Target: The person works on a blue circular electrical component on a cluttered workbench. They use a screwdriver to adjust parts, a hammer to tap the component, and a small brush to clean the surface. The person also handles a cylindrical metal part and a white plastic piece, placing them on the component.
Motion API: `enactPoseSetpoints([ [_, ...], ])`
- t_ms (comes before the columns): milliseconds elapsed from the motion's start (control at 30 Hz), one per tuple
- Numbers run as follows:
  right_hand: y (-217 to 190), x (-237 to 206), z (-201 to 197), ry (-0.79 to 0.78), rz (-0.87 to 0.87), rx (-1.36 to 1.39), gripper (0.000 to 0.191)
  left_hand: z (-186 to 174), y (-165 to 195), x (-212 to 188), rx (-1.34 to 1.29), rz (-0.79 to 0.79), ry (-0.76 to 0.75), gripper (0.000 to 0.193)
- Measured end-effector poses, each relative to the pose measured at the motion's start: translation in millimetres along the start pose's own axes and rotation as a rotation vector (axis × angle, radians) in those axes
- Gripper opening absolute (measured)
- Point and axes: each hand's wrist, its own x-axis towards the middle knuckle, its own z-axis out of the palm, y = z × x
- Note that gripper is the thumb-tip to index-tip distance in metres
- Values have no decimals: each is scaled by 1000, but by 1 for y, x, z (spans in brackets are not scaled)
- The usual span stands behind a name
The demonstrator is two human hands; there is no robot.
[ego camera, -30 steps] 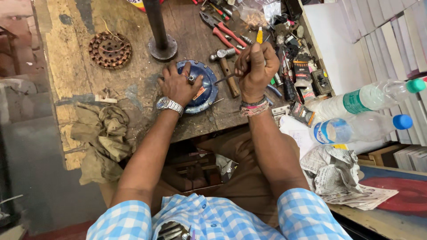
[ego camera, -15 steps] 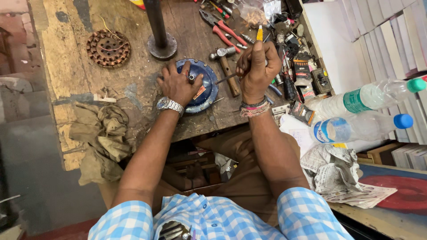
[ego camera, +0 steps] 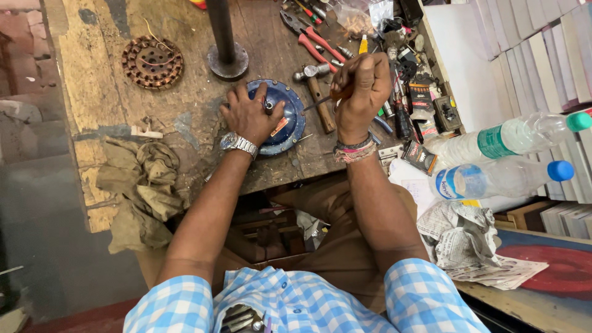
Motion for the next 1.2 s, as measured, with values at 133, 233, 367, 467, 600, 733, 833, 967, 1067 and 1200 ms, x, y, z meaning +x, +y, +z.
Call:
enactPoseSetpoints([
  [133, 0, -1, 1, -19, 13, -32, 32, 4, -2, 2, 29, 46, 75, 66],
  [233, -1, -2, 2, -29, 16, -40, 33, 5, -3, 2, 20, 33, 53, 67],
  [367, -2, -1, 3, -34, 14, -44, 33, 2, -3, 1, -15, 7, 22, 67],
  [467, -2, -1, 5, -44, 12, -68, 34, 0, -3, 1, -1, 29, 55, 66],
  [600, -7, 0, 9, -83, 133, -161, 42, 0, -3, 2, 12, 43, 70, 67],
  [733, -20, 21, 13, -297, 147, -295, 44, 0, -4, 3, 9, 25, 46, 67],
  [833, -24, 54, 4, -705, 192, -228, 39, -2, -3, 2, 11, 43, 54, 67],
  [967, 8, 87, -7, -992, 151, 156, 32, -4, -4, 2, 15, 60, 85, 66],
  [1067, 35, 80, -7, -847, 346, 401, 25, -1, -6, 2, -1, 45, 67, 62],
  [1200, 50, 33, 20, 65, 16, -300, 31, 4, -7, 6, 24, 32, 82, 60],
])
